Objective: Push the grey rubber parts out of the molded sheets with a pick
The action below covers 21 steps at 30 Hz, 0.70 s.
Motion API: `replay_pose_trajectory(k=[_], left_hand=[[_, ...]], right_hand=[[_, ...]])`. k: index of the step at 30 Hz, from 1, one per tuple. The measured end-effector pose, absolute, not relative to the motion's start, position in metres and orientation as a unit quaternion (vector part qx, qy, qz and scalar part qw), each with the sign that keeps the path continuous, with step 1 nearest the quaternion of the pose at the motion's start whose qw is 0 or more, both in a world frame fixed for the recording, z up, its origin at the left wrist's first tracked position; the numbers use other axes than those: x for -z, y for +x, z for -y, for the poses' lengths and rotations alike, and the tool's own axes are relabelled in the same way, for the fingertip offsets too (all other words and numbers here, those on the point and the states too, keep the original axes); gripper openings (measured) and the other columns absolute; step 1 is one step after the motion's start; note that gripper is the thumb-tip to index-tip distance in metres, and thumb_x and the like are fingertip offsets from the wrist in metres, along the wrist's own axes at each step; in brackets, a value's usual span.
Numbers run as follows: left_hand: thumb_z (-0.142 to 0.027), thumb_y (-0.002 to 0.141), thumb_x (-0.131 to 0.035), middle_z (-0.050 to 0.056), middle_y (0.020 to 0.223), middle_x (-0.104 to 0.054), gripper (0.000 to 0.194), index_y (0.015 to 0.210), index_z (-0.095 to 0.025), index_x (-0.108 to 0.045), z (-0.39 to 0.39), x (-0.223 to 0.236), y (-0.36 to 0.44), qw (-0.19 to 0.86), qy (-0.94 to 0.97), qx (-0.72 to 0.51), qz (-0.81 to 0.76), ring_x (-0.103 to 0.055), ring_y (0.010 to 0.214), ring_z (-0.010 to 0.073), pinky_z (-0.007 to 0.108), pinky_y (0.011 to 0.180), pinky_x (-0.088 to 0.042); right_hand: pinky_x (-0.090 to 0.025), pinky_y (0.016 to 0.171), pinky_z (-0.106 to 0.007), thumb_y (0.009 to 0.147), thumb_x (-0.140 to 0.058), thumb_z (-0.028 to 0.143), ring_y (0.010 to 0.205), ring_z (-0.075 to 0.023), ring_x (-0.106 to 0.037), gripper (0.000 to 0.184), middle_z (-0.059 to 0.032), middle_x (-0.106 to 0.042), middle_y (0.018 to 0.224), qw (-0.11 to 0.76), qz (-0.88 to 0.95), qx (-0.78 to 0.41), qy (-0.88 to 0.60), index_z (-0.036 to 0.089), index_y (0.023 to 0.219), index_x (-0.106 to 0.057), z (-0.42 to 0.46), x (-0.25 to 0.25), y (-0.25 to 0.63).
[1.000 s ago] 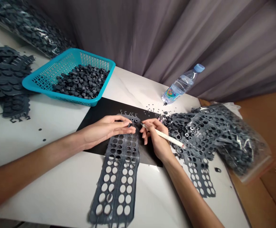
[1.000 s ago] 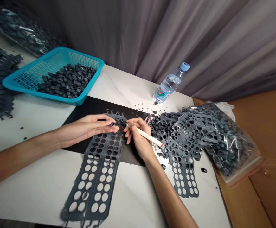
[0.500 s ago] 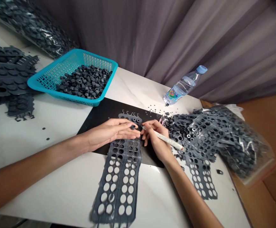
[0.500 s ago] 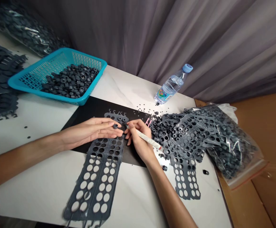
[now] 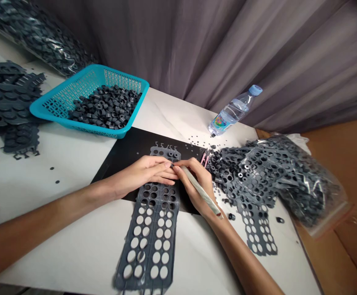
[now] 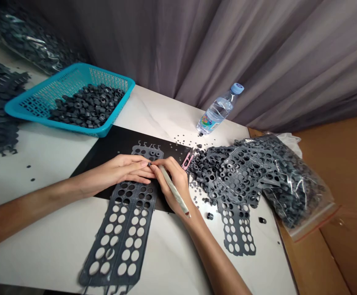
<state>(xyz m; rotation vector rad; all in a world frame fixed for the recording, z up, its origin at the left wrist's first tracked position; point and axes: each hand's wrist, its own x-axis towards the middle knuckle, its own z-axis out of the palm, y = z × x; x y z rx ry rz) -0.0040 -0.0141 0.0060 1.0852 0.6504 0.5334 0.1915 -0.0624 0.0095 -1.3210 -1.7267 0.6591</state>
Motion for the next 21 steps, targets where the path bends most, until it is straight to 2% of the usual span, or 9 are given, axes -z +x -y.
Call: replay_pose_trajectory(k=[3,5,8,10,12,16,19,21], left_hand=[[-0.043,0.106,-0.052,0.013,0.118,-0.076,0.034,0.125,-0.017,-0.064,0.014,-0.004,-0.003,0.715,0.561,-0.266,-0.321,-0.075,0.108,0.0247,0.042,0.097,-0.061],[-0.044,0.106,-0.051,0.011,0.116,-0.075,0.035,0.129,-0.02,-0.062,0.012,-0.003,-0.002,0.588,0.658,-0.305,-0.358,-0.074,0.103,0.0234,0.044,0.096,-0.06],[-0.042,0.103,-0.058,0.008,0.128,-0.068,0.036,0.135,-0.025,-0.06,0.006,-0.003,-0.001,0.329,0.816,-0.306,-0.364,-0.063,0.12,0.0261,0.051,0.111,-0.048],[-0.041,0.102,-0.059,0.008,0.136,-0.061,0.042,0.14,-0.025,-0.055,0.003,-0.001,0.001,0.242,0.87,-0.269,-0.335,-0.054,0.129,0.0276,0.052,0.115,-0.042],[-0.04,0.104,-0.056,0.009,0.138,-0.056,0.045,0.145,-0.023,-0.05,0.002,0.002,0.003,0.232,0.886,-0.24,-0.323,-0.052,0.129,0.0262,0.049,0.114,-0.044],[-0.042,0.106,-0.052,0.011,0.134,-0.05,0.047,0.148,-0.022,-0.047,0.003,0.006,0.005,0.245,0.875,-0.232,-0.346,-0.051,0.127,0.0252,0.047,0.111,-0.046],[-0.049,0.102,-0.058,0.011,0.133,-0.047,0.051,0.145,-0.023,-0.05,0.003,0.004,0.005,0.252,0.87,-0.229,-0.357,-0.054,0.122,0.0257,0.046,0.107,-0.049],[-0.052,0.101,-0.057,0.009,0.131,-0.048,0.047,0.139,-0.025,-0.055,0.002,0.001,0.004,0.267,0.867,-0.222,-0.358,-0.06,0.111,0.0234,0.044,0.101,-0.052]], right_hand=[[-0.052,0.083,-0.035,0.102,-0.06,0.036,0.086,-0.0204,-0.065,0.016,-0.0047,-0.07,0.096,0.423,0.696,-0.249,-0.525,0.025,0.099,-0.072,0.062,-0.011,0.195],[-0.051,0.079,-0.035,0.102,-0.059,0.035,0.083,-0.0202,-0.065,0.016,-0.0046,-0.071,0.095,0.423,0.691,-0.213,-0.546,0.024,0.099,-0.071,0.061,-0.016,0.208],[-0.05,0.073,-0.035,0.101,-0.06,0.037,0.076,-0.0201,-0.063,0.017,-0.0037,-0.071,0.089,0.422,0.647,-0.094,-0.628,0.024,0.099,-0.07,0.061,-0.025,0.243],[-0.049,0.077,-0.035,0.1,-0.06,0.036,0.081,-0.0215,-0.066,0.017,-0.0056,-0.072,0.094,0.391,0.635,0.007,-0.666,0.022,0.097,-0.069,0.062,-0.031,0.27],[-0.047,0.078,-0.036,0.099,-0.059,0.033,0.081,-0.0232,-0.065,0.017,-0.0071,-0.071,0.091,0.327,0.639,0.077,-0.692,0.021,0.093,-0.069,0.064,-0.034,0.294],[-0.042,0.068,-0.035,0.1,-0.053,0.032,0.071,-0.0231,-0.061,0.024,-0.008,-0.067,0.082,0.241,0.623,0.149,-0.729,0.02,0.086,-0.068,0.068,-0.039,0.314],[-0.045,0.071,-0.036,0.102,-0.051,0.032,0.074,-0.0232,-0.062,0.027,-0.0096,-0.068,0.084,0.279,0.62,0.16,-0.716,0.019,0.087,-0.07,0.068,-0.04,0.3],[-0.048,0.074,-0.035,0.101,-0.053,0.031,0.08,-0.0225,-0.066,0.023,-0.0095,-0.072,0.093,0.345,0.635,0.085,-0.686,0.02,0.096,-0.072,0.067,-0.036,0.281]])
